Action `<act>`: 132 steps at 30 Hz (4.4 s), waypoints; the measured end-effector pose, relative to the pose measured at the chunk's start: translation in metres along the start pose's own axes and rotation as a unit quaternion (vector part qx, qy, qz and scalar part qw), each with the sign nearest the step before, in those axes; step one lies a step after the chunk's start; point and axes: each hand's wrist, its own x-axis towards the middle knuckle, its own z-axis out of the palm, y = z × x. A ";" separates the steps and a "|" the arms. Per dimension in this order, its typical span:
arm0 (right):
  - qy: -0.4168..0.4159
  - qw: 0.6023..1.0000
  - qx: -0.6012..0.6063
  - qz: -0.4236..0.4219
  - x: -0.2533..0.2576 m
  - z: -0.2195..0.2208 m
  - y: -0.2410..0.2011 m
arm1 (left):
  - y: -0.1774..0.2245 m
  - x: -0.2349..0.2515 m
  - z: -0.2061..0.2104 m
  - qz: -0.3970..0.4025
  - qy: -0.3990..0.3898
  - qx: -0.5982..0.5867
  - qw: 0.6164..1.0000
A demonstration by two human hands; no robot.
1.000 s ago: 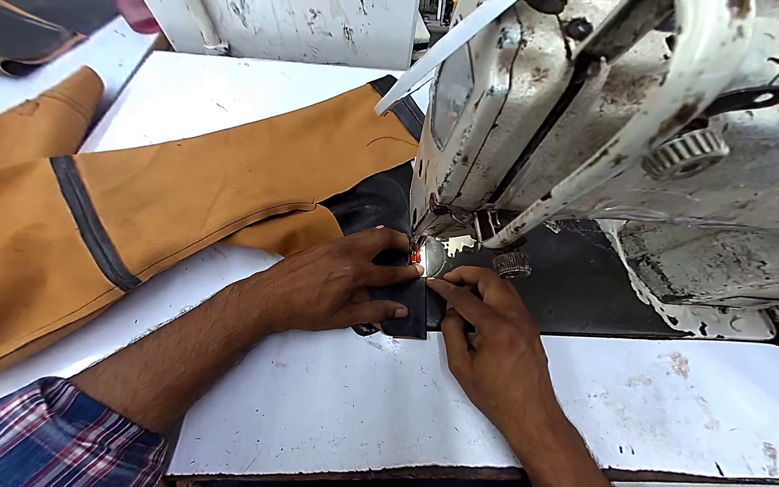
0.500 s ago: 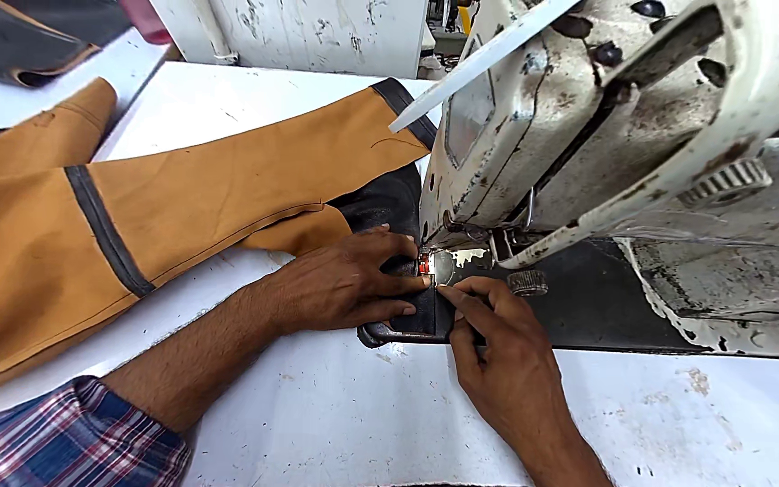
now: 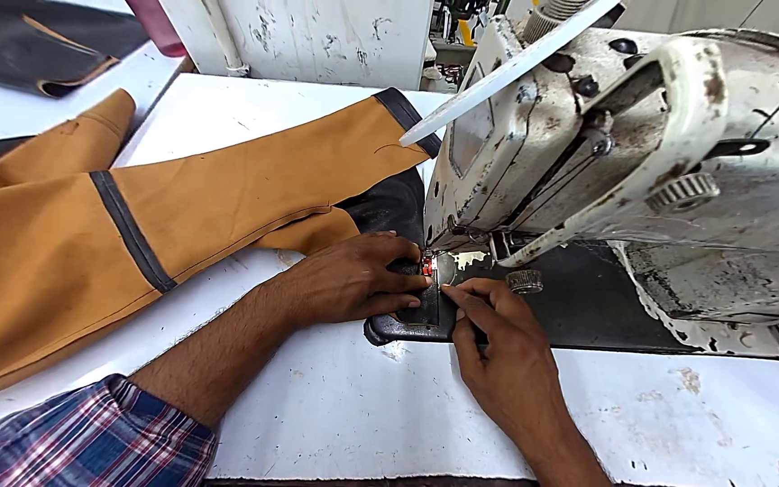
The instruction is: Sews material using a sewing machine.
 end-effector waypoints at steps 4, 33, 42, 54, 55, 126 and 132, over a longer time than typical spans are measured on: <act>-0.004 1.000 0.001 0.002 0.000 0.000 0.000 | -0.001 0.001 0.000 0.001 0.003 -0.003 1.000; -0.018 0.996 0.083 0.041 0.089 0.046 0.062 | 0.016 -0.007 0.004 0.004 0.023 -0.068 0.997; -0.151 0.866 0.392 0.270 0.019 -0.033 -0.020 | 0.016 -0.007 0.004 0.004 0.030 -0.086 0.996; -0.154 0.857 0.414 0.265 -0.006 -0.031 -0.029 | 0.015 -0.007 0.004 -0.007 0.032 -0.095 0.995; -0.172 0.855 0.413 0.263 -0.004 -0.032 -0.028 | 0.015 -0.007 0.004 -0.008 0.031 -0.095 0.995; -0.038 0.998 -0.025 -0.039 0.020 -0.002 0.013 | 0.006 0.003 0.000 -0.019 -0.005 -0.014 1.000; -0.009 0.999 0.027 -0.044 0.017 -0.009 0.011 | 0.017 0.000 0.005 -0.002 0.020 -0.021 1.000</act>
